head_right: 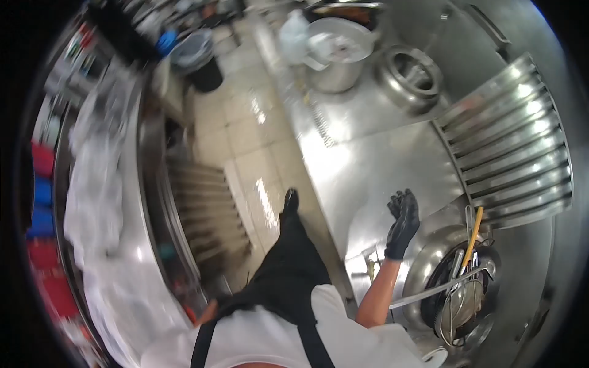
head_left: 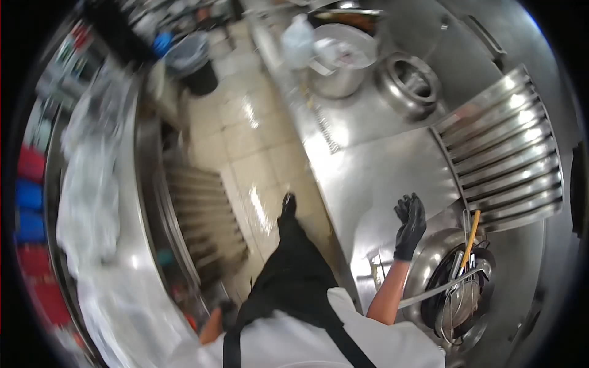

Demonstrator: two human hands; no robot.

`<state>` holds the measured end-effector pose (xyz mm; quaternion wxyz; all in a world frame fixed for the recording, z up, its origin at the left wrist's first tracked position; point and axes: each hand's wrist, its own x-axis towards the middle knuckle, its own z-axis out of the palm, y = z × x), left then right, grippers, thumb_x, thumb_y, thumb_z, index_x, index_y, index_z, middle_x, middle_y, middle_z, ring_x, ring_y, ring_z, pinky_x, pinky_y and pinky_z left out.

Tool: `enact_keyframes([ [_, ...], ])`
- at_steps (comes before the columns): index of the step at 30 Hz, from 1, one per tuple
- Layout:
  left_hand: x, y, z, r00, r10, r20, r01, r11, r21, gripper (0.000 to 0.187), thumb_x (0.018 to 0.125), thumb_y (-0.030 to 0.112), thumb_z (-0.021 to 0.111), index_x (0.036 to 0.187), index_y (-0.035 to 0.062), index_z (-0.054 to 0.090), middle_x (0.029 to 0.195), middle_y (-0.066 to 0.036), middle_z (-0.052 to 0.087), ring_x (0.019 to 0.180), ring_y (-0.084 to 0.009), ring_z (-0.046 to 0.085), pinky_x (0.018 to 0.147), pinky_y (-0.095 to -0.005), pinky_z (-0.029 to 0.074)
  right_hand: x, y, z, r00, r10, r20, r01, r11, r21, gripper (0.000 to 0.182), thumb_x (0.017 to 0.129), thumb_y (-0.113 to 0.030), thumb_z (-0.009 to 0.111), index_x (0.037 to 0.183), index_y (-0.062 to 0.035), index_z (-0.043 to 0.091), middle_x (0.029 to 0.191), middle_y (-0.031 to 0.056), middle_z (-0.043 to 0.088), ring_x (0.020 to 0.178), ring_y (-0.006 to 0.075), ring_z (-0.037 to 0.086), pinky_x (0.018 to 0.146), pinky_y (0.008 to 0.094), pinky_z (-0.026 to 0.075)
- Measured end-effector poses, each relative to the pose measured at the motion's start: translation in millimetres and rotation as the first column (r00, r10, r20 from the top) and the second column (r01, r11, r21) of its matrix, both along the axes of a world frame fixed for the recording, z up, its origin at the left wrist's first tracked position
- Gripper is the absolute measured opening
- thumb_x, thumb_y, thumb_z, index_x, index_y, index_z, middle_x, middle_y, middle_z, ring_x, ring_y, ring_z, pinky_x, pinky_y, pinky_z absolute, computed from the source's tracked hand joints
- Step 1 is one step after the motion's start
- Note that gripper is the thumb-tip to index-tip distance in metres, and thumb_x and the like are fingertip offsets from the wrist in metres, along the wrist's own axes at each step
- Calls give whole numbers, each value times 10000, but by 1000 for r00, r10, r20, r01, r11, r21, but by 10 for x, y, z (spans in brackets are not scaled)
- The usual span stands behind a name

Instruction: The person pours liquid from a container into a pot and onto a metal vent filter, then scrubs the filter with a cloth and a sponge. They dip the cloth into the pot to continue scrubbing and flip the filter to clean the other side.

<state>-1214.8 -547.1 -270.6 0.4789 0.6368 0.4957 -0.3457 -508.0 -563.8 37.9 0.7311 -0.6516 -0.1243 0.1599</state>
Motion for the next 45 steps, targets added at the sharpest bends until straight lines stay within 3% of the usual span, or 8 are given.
enact_keyframes([
  [6, 746, 1447, 817, 998, 26, -62, -7, 960, 279, 372, 905, 382, 545, 1056, 68, 676, 1064, -177, 670, 952, -355, 619, 825, -460, 484, 2556, 1418, -392, 985, -174, 8, 172, 979, 110, 427, 979, -260, 557, 1337, -34, 506, 1243, 80, 583, 1057, 191, 590, 823, 321, 503],
  [12, 1824, 3661, 854, 955, -243, 172, 30, 654, 756, 358, 896, 311, 584, 1023, -14, 664, 1049, -266, 649, 986, -419, 619, 840, -471, 492, 4928, 2087, -765, 578, -352, 736, 760, 560, -330, 567, 877, -407, 645, 1236, 26, 573, 1310, 206, 533, 1118, 353, 548, 931, 441, 444],
  [18, 4987, 5270, 3104, 749, -270, 605, -290, 687, 666, 292, 906, 62, 568, 1175, -40, 619, 1101, -177, 683, 1021, -281, 660, 888, -360, 506, 5231, 2091, -692, 429, -759, 490, 898, 300, -321, 714, 718, -456, 790, 1193, 17, 546, 1206, 257, 578, 1143, 391, 550, 941, 446, 434],
  [20, 5863, 5517, 3705, 616, -321, 719, -269, 772, 576, 278, 914, 4, 533, 1174, -55, 614, 1093, -162, 685, 1011, -261, 655, 891, -343, 501, 5271, 1895, -906, 548, -621, 560, 830, 490, -269, 624, 784, -422, 743, 1202, 4, 560, 1185, 221, 605, 1108, 376, 576, 914, 426, 447],
  [28, 9540, 4928, 3777, -438, -335, 834, 421, 744, 519, 492, 900, 94, 614, 1356, -11, 460, 1344, -216, 521, 1255, -354, 499, 1048, -408, 390, 3165, 2475, -662, 200, -882, 428, 943, 291, 159, 248, 996, -229, 548, 1026, -8, 655, 952, 35, 674, 817, 115, 598, 740, 258, 482],
  [30, 10613, 4426, 2898, 243, 406, 881, 768, 474, -431, 592, 929, 41, 541, 1467, -7, 298, 1452, -135, 416, 1257, -264, 476, 1073, -387, 369, 2518, 2663, -504, 159, -964, 212, 963, 199, 181, 250, 996, -241, 556, 1032, -14, 654, 916, -8, 650, 790, 68, 574, 724, 217, 481],
  [33, 10819, 3993, 3269, -319, 234, 918, 794, 595, 125, 520, 976, 129, 479, 1463, 24, 329, 1455, -111, 400, 1238, -258, 457, 1085, -375, 351, 1620, 2713, -726, 63, -877, 477, 998, 69, -4, 222, 985, -244, 576, 953, -41, 660, 817, -6, 656, 703, 76, 583, 627, 243, 475],
  [45, 8536, 6951, 3051, -79, -451, 889, 271, 849, 454, 575, 928, 279, 517, 1428, 33, 374, 1451, -127, 404, 1258, -283, 445, 1091, -426, 341, -1550, 4085, -583, 316, -799, 511, 820, -41, -571, 326, 866, -350, 651, 711, -66, 686, 722, 145, 652, 691, 334, 609, 618, 450, 424],
])
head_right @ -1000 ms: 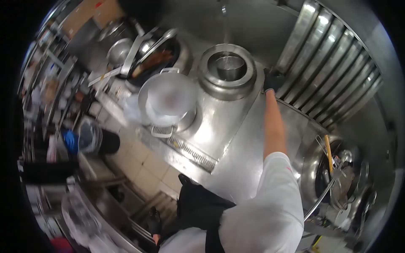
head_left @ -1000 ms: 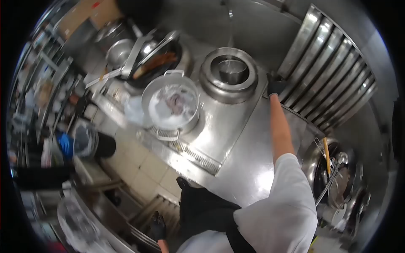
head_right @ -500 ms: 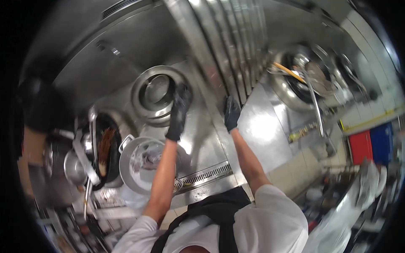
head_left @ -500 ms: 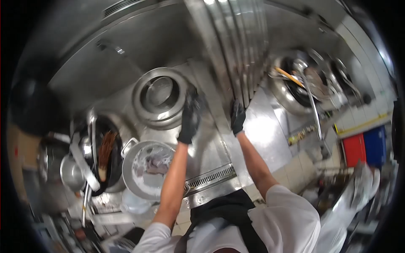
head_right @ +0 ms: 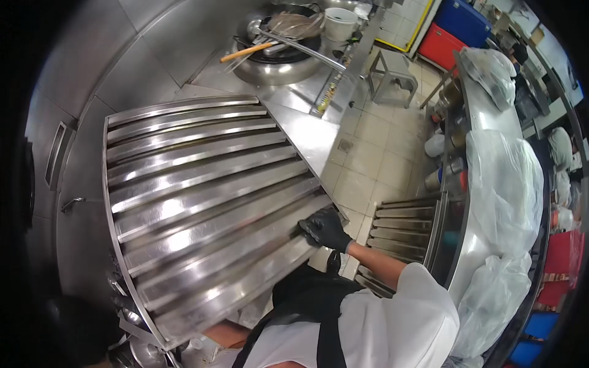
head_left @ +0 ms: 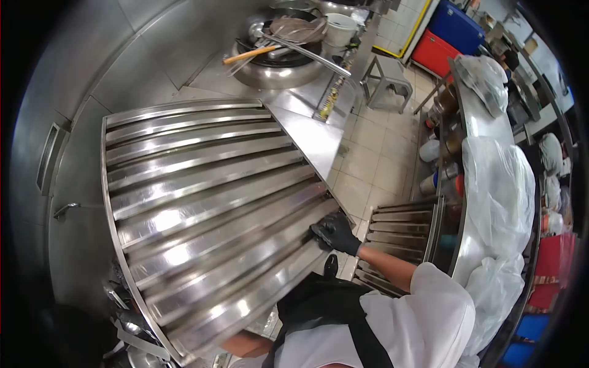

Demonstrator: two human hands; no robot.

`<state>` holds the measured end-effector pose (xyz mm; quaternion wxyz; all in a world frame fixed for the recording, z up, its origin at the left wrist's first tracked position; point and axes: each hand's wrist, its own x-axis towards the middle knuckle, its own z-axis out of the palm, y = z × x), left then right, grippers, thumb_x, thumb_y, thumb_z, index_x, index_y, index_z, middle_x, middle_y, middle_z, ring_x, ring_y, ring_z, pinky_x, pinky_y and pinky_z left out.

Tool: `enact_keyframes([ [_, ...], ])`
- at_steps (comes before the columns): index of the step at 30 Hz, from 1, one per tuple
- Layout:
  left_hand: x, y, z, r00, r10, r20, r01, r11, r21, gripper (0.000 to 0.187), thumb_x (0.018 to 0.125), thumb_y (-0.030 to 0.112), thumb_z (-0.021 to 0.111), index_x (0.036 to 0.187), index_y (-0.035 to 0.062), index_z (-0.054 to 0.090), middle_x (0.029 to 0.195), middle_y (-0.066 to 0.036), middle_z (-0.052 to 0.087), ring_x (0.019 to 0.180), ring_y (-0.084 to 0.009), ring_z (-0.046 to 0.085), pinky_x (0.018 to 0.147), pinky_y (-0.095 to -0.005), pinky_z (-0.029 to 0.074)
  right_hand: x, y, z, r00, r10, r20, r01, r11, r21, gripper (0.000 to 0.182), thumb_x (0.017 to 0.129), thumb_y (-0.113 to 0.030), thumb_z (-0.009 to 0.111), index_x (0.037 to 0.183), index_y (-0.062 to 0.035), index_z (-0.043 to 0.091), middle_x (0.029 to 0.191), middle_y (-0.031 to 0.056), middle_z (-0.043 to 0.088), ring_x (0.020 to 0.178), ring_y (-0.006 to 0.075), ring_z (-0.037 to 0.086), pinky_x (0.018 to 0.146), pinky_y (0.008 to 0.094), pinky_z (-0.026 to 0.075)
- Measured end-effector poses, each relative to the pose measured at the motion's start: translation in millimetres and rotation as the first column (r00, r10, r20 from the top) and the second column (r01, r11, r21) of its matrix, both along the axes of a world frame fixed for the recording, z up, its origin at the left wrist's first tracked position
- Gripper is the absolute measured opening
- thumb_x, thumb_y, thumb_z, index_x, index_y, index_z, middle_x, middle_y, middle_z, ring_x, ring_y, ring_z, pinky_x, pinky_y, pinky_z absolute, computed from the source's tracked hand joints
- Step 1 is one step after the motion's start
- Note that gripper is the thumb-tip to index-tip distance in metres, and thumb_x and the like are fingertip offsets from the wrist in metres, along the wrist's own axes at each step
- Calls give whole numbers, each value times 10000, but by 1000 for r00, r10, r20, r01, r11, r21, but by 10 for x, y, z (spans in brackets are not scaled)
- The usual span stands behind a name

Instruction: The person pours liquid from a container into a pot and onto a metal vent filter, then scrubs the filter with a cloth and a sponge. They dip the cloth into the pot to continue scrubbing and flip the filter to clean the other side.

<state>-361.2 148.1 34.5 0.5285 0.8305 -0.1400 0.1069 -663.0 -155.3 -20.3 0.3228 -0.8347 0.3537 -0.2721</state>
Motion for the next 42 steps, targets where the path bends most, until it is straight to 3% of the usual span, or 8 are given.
enact_keyframes([
  [12, -1229, 735, -425, 678, -272, -683, -114, 879, -464, 657, 880, 429, 555, 1393, 42, 419, 1447, -143, 408, 1279, -309, 433, 1098, -477, 332, -2264, 825, 560, 960, -209, -188, 215, 976, 15, 480, 871, -384, 646, 514, -65, 626, 494, 155, 529, 454, 319, 516, 485, 424, 383],
  [18, -1368, -118, -685, 265, -692, -672, -302, 603, -739, 704, 856, 504, 574, 1375, 47, 441, 1444, -151, 410, 1290, -322, 427, 1101, -502, 327, -2665, 410, 503, 898, -216, -384, 99, 948, -302, 571, 936, -481, 538, 531, -97, 660, 497, 140, 571, 475, 312, 570, 505, 448, 407],
  [25, -1735, -859, -232, 19, -832, -554, -703, 383, -599, 765, 828, 591, 597, 1354, 52, 467, 1442, -160, 412, 1302, -337, 420, 1105, -532, 321, -2236, -136, 549, 832, -230, -505, 232, 971, -61, 621, 952, -511, 473, 551, -79, 667, 513, 164, 573, 491, 351, 574, 538, 436, 434],
  [33, -1279, -572, -182, 132, -709, -692, -294, 639, -711, 594, 930, 511, 537, 1316, 60, 513, 1355, -103, 520, 1273, -249, 457, 1033, -436, 391, -1040, -341, -335, 799, -290, -526, -166, 735, -658, 647, 970, -470, 436, 503, -65, 627, 514, 200, 582, 432, 360, 574, 463, 455, 457],
  [37, -1038, 67, 124, 492, -758, -428, -6, 489, -872, 412, 1033, 269, 409, 1335, 2, 493, 1357, -113, 531, 1252, -230, 509, 1113, -360, 359, -808, -239, -617, 712, -131, -690, -455, 662, -596, 267, 974, -350, 465, 969, -217, 697, 496, 103, 592, 389, 303, 559, 375, 420, 415],
  [39, -822, 473, 458, 645, -673, -362, 192, 601, -776, 413, 1027, 262, 430, 1319, -20, 508, 1299, -126, 568, 1177, -222, 563, 1055, -350, 420, -748, -270, -792, 673, -143, -726, -356, 798, -486, 305, 962, -380, 463, 962, -204, 713, 534, 104, 616, 409, 315, 575, 392, 432, 431],
  [40, -725, 718, 722, 753, -554, -354, 279, 757, -591, 393, 1024, 241, 438, 1277, -43, 539, 1243, -140, 593, 1128, -225, 587, 1015, -358, 447, -643, -144, -709, 738, -142, -660, -275, 829, -486, 567, 970, -442, 424, 611, -90, 686, 541, 156, 617, 441, 349, 598, 451, 456, 475],
  [42, -773, 1135, 923, 940, -220, -261, 68, 870, -489, 312, 1007, 163, 469, 1205, -47, 588, 1184, -131, 622, 984, -214, 642, 886, -347, 516, -442, -17, -537, 789, -178, -588, -207, 824, -527, 552, 966, -445, 443, 659, -69, 706, 576, 162, 625, 485, 361, 602, 445, 460, 446],
])
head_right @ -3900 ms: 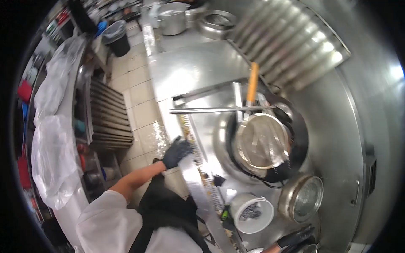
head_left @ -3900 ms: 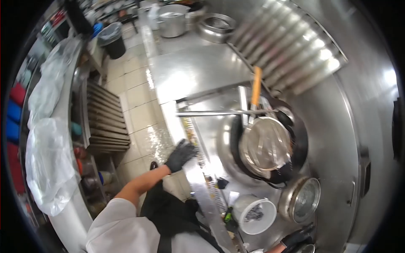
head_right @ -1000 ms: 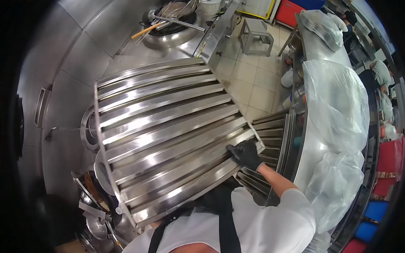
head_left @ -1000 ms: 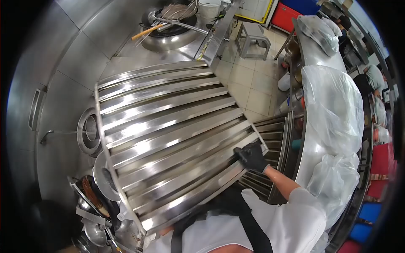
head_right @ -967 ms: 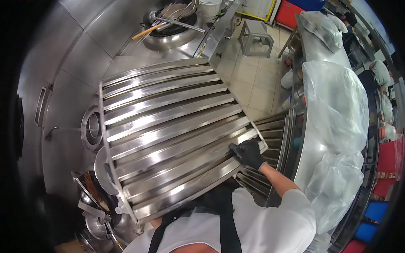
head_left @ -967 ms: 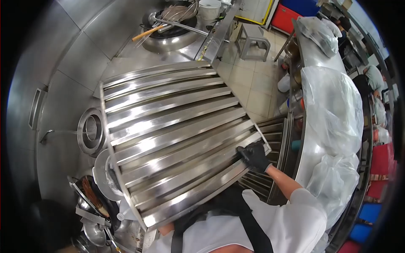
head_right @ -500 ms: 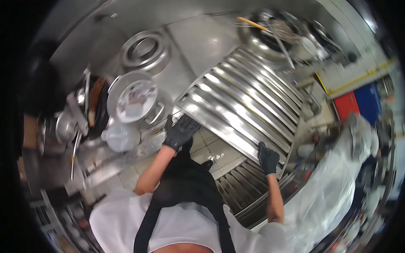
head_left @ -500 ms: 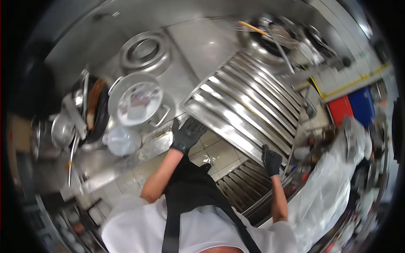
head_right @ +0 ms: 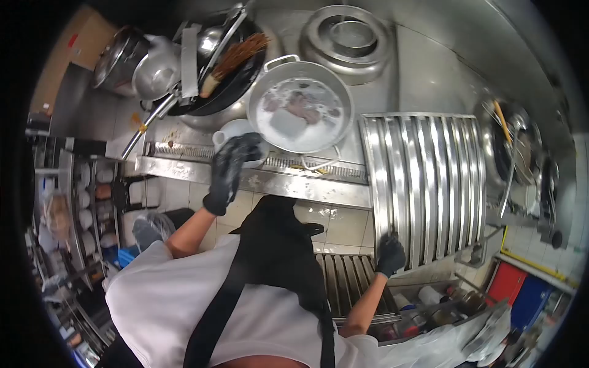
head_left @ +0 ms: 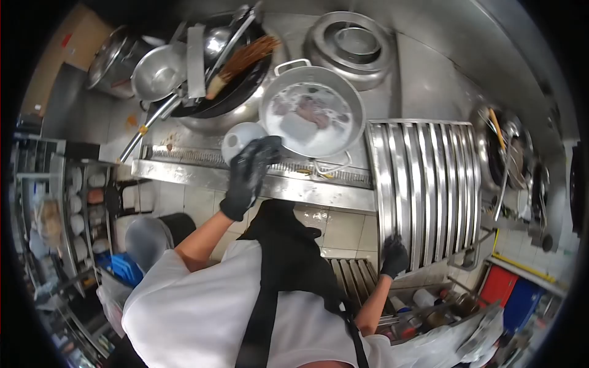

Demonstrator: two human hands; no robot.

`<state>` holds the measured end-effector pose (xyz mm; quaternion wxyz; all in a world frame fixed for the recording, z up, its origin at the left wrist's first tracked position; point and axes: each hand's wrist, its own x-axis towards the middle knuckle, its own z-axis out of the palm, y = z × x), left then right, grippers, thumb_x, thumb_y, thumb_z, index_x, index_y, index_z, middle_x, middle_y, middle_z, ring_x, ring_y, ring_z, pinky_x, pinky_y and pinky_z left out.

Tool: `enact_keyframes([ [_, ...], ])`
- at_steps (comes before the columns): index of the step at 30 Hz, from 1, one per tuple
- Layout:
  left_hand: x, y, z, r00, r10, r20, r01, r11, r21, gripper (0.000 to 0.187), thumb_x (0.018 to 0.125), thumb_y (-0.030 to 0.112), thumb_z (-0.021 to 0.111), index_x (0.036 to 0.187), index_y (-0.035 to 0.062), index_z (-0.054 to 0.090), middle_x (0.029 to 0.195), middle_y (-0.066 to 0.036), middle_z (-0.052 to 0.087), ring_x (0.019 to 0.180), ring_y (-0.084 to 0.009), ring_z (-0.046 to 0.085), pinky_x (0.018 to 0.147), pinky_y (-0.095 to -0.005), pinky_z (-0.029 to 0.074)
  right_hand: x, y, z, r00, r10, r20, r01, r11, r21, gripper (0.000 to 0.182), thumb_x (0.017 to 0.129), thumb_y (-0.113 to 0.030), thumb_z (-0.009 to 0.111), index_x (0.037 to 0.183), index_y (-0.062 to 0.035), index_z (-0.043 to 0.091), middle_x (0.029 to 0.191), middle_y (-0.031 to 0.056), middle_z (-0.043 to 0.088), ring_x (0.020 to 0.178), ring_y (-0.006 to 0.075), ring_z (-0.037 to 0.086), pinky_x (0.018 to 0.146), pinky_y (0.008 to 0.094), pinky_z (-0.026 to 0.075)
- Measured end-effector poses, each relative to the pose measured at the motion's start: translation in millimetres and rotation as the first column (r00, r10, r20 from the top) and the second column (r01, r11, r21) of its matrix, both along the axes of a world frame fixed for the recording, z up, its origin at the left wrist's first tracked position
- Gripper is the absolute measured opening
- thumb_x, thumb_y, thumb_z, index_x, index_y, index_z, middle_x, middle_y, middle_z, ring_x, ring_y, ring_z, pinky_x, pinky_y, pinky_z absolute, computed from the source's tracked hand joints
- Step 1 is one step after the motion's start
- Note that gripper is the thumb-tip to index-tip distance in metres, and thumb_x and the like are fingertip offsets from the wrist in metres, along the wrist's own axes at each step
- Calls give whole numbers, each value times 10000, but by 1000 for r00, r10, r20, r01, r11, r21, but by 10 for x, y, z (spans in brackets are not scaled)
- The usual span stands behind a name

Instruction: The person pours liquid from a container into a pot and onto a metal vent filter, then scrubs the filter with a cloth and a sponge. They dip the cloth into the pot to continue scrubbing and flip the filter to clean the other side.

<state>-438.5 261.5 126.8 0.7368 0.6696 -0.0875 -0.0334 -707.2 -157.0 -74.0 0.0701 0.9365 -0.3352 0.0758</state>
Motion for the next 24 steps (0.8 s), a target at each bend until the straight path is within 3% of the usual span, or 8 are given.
enact_keyframes([
  [3, -95, 544, -230, 850, 442, 287, -521, 786, 333, 191, 965, 54, 490, 1063, -15, 639, 955, -99, 647, 748, -138, 588, 680, -289, 494, 511, 324, 397, 989, -147, 33, 146, 989, 35, 342, 961, -306, 528, 850, -70, 748, 684, 129, 682, 585, 293, 652, 499, 393, 469],
  [5, 9, 846, -752, 794, 547, 266, -599, 779, 186, 170, 968, 66, 494, 1034, -9, 632, 960, -99, 636, 793, -159, 587, 724, -305, 478, 1015, 630, 472, 830, 97, 549, -335, 874, 351, 219, 938, -175, 582, 877, -37, 740, 718, 108, 698, 613, 244, 670, 571, 347, 506],
  [7, 162, 1132, -1427, 766, 594, 246, -643, 709, 290, 175, 978, 86, 487, 1049, 3, 624, 1000, -85, 627, 841, -171, 576, 770, -313, 461, 1663, 1227, 923, 838, 295, 459, -492, 773, 400, 133, 899, -81, 612, 896, -25, 732, 757, 79, 709, 643, 204, 674, 618, 320, 521],
  [11, 385, 1598, -2938, 715, 547, -435, -573, 815, 84, 361, 1006, 271, 455, 1217, 8, 583, 1130, -85, 644, 1027, -181, 590, 912, -319, 456, 2700, 2441, 1468, 405, 744, 531, -892, 194, 409, 192, 783, -149, 665, 954, -67, 697, 862, 134, 691, 790, 306, 655, 681, 410, 499],
  [18, 709, 1716, -3098, 840, 174, -514, -358, 889, -284, 393, 951, 177, 539, 1297, -7, 510, 1235, -118, 597, 1110, -201, 566, 976, -334, 450, 3282, 3749, 591, 413, 726, 550, -788, -18, 616, 277, 809, -233, 679, 947, 1, 622, 873, 189, 641, 797, 390, 621, 712, 473, 490],
  [21, 726, 1650, -2597, 872, 253, -419, -338, 930, -141, 394, 954, 173, 526, 1297, -19, 499, 1248, -125, 576, 1113, -215, 558, 972, -341, 448, 3308, 3767, 1340, 450, 469, 760, -811, -142, 568, 247, 791, -163, 687, 976, -11, 623, 864, 203, 628, 802, 386, 622, 713, 469, 505],
  [22, 676, 1599, -2391, 884, 289, -368, -342, 936, -87, 394, 955, 172, 521, 1296, -23, 495, 1252, -128, 568, 1114, -219, 556, 971, -343, 448, 3372, 3692, 1593, 139, 489, 861, -967, -121, 225, 257, 787, -163, 694, 993, -29, 620, 848, 198, 625, 750, 387, 617, 674, 467, 504],
  [24, 542, 1485, -1985, 904, 346, -252, -355, 935, 9, 395, 957, 169, 512, 1296, -32, 488, 1261, -133, 554, 1116, -228, 550, 968, -348, 446, 3421, 3527, 2325, 442, 323, 837, -851, -144, 505, 278, 832, -289, 673, 892, -29, 595, 771, 193, 631, 687, 402, 614, 609, 482, 471],
])
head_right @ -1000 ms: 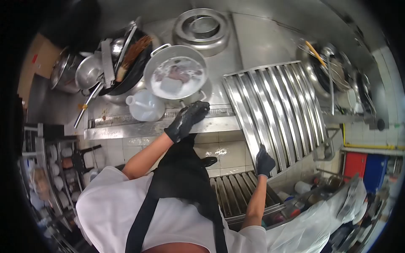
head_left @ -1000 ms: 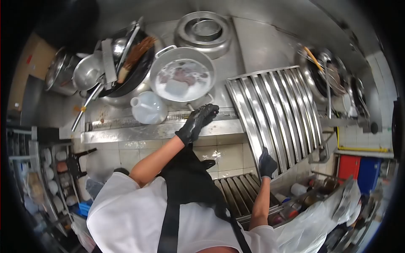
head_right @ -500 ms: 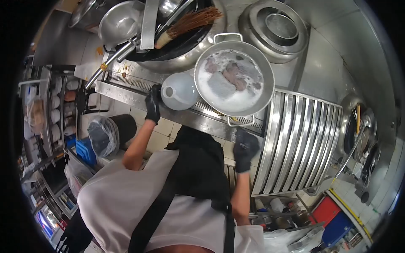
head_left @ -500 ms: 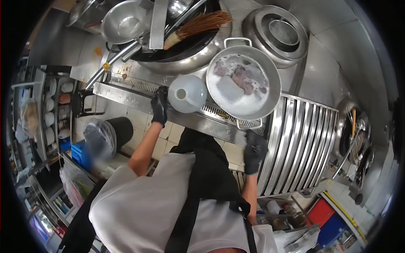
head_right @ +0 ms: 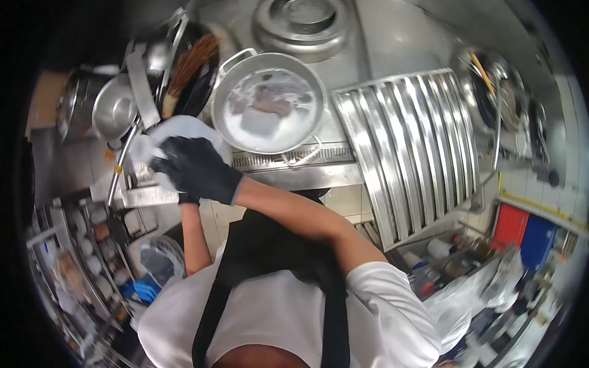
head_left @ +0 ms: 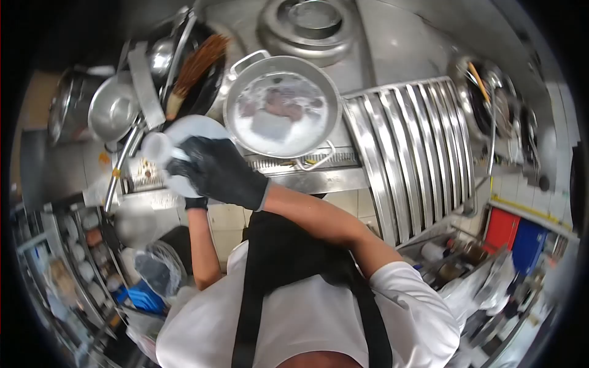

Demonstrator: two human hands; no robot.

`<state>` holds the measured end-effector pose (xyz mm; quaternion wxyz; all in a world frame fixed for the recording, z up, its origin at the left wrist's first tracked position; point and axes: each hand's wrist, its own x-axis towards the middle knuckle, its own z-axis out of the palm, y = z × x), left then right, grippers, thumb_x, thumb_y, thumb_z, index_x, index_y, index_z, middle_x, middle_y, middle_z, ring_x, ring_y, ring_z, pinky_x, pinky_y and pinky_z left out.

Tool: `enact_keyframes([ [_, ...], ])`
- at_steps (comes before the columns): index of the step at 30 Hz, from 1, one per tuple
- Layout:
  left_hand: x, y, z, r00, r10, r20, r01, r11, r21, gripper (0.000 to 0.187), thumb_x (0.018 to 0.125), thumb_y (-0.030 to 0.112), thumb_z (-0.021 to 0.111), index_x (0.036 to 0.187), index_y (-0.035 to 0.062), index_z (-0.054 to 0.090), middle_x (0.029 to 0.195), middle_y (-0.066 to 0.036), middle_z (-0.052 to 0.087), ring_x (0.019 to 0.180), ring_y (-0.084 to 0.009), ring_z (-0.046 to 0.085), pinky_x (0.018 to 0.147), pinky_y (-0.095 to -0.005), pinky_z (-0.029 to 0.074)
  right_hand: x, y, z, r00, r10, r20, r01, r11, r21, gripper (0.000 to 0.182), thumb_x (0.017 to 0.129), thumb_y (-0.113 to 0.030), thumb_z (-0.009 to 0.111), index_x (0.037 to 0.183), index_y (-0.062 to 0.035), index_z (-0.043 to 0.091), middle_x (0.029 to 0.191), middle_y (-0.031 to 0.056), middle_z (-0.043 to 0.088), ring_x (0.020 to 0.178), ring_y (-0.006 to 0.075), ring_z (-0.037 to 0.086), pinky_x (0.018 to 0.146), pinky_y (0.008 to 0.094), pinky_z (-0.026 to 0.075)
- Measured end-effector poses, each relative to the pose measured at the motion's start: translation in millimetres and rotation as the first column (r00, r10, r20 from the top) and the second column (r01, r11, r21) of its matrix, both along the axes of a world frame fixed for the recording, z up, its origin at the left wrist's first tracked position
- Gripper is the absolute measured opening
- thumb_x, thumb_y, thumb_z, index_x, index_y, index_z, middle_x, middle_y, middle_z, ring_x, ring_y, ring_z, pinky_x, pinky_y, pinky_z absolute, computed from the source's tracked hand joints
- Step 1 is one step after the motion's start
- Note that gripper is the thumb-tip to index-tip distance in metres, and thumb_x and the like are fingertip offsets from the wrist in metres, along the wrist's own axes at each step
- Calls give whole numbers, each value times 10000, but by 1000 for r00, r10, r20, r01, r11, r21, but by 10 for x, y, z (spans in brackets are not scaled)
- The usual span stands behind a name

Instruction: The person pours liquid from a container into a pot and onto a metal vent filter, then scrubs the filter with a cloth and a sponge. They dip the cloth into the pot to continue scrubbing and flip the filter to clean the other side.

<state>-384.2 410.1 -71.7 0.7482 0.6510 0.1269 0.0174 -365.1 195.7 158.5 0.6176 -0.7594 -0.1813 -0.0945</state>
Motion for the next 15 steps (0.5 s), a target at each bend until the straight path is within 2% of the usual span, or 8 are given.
enact_keyframes([
  [4, -353, -408, 438, 941, 20, 338, -157, 910, 383, 398, 970, 176, 492, 1299, -47, 473, 1268, -139, 533, 1112, -237, 542, 964, -358, 439, -89, -732, 852, 973, -203, 112, 155, 929, 337, 187, 822, -90, 653, 974, -5, 586, 797, 197, 631, 703, 418, 614, 649, 461, 502],
  [5, -386, -598, 543, 934, 41, 355, -182, 909, 376, 391, 981, 188, 488, 1294, -46, 480, 1245, -134, 548, 1106, -225, 544, 961, -354, 436, -204, -997, 984, 989, -139, 44, 111, 915, 388, 230, 904, -38, 622, 1121, 7, 563, 866, 69, 693, 709, 131, 655, 633, 298, 540],
  [6, -419, -794, 657, 926, 61, 372, -208, 906, 369, 384, 992, 199, 485, 1288, -46, 488, 1222, -129, 563, 1100, -214, 545, 958, -351, 432, -388, -1338, 1201, 973, -229, 25, 207, 916, 345, 200, 873, -28, 610, 1071, -25, 585, 861, 150, 691, 730, 296, 684, 637, 362, 529],
  [7, -414, -1326, 1070, 887, 142, 440, -243, 953, 183, 354, 985, 244, 486, 1152, -59, 561, 1104, -127, 616, 1045, -219, 576, 908, -339, 462, -601, -1633, 1360, 974, -188, -130, 223, 907, 358, 188, 904, -43, 610, 1091, -29, 591, 831, 83, 710, 683, 164, 675, 612, 312, 527],
  [8, -469, -1685, 1218, 887, 61, 458, -167, 967, 194, 332, 982, 234, 491, 1132, -49, 579, 1099, -119, 621, 1046, -220, 578, 908, -342, 464, -726, -1871, 1356, 944, -328, -23, 323, 910, 260, 180, 921, -71, 620, 1095, -32, 598, 833, 55, 697, 691, 91, 645, 617, 273, 520],
  [10, -553, -2135, 1350, 781, -248, 573, 30, 932, 362, 353, 987, 259, 471, 1139, -36, 591, 1098, -139, 628, 1021, -260, 596, 893, -394, 463, -1044, -2367, 1419, 907, -420, -8, 420, 905, 67, 205, 906, -99, 650, 1094, -30, 605, 806, 55, 677, 691, 141, 658, 624, 287, 519],
  [12, -550, -2564, 1362, 425, -568, 704, 74, 797, 599, 366, 965, 301, 488, 1126, 1, 623, 1046, -165, 642, 958, -321, 620, 841, -437, 472, -1208, -2788, 1512, 862, -507, 6, 477, 806, -350, 181, 870, -98, 657, 1035, -39, 613, 810, 104, 657, 707, 251, 649, 632, 344, 497],
  [15, -697, -3320, 1244, 150, -775, 614, 305, 627, 717, 294, 861, 236, 601, 1099, 68, 641, 1027, -114, 649, 978, -299, 608, 857, -415, 459, -1091, -3337, 1099, 823, -568, 28, 339, 450, -826, 161, 864, -173, 612, 925, -27, 642, 817, 210, 657, 792, 395, 636, 687, 437, 499],
])
